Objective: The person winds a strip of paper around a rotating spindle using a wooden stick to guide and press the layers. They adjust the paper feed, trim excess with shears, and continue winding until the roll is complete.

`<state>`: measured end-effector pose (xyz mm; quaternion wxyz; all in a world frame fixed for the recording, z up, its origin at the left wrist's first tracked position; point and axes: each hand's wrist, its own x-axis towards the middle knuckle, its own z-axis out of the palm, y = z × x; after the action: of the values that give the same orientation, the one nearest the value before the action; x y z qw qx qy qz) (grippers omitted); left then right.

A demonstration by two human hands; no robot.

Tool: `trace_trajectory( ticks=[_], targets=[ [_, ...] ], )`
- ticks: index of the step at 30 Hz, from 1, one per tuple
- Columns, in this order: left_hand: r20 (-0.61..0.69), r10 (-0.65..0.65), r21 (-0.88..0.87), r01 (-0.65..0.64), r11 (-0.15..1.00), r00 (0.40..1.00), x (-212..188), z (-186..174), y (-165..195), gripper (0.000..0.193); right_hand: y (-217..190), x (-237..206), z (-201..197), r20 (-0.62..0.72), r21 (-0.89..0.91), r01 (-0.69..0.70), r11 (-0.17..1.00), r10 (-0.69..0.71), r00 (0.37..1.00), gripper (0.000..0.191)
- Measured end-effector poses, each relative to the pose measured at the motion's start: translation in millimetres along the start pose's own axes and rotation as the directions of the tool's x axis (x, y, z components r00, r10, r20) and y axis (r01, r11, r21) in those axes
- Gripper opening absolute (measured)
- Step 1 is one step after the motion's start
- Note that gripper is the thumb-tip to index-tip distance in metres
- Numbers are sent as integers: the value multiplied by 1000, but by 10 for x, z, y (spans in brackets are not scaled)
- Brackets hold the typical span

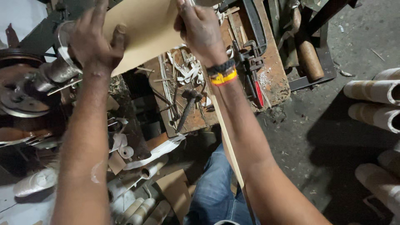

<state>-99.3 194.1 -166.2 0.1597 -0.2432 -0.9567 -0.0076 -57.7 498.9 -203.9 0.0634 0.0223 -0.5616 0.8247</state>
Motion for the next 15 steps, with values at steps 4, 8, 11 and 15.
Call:
trace_trajectory(
  ticks=[4, 8, 11, 15],
  targets=[
    [-1, -47, 220, 46, 974, 999, 107, -19, 45, 78, -262, 141, 121, 72, -363, 456, 813, -463, 883, 50],
    [93, -35, -14, 37, 999, 995, 287, -291, 181, 90, -494, -216, 178, -7, 343, -386, 856, 413, 911, 31],
    [-70, 220, -131, -228, 965, 973, 517, -501, 403, 75, -483, -258, 142, -28, -292, -18, 956, 11, 1000, 52],
    [140, 53, -290, -11, 957, 989, 880, -497, 710, 42, -338, -357, 183, 5, -401, -43, 915, 49, 999, 51]
  ],
)
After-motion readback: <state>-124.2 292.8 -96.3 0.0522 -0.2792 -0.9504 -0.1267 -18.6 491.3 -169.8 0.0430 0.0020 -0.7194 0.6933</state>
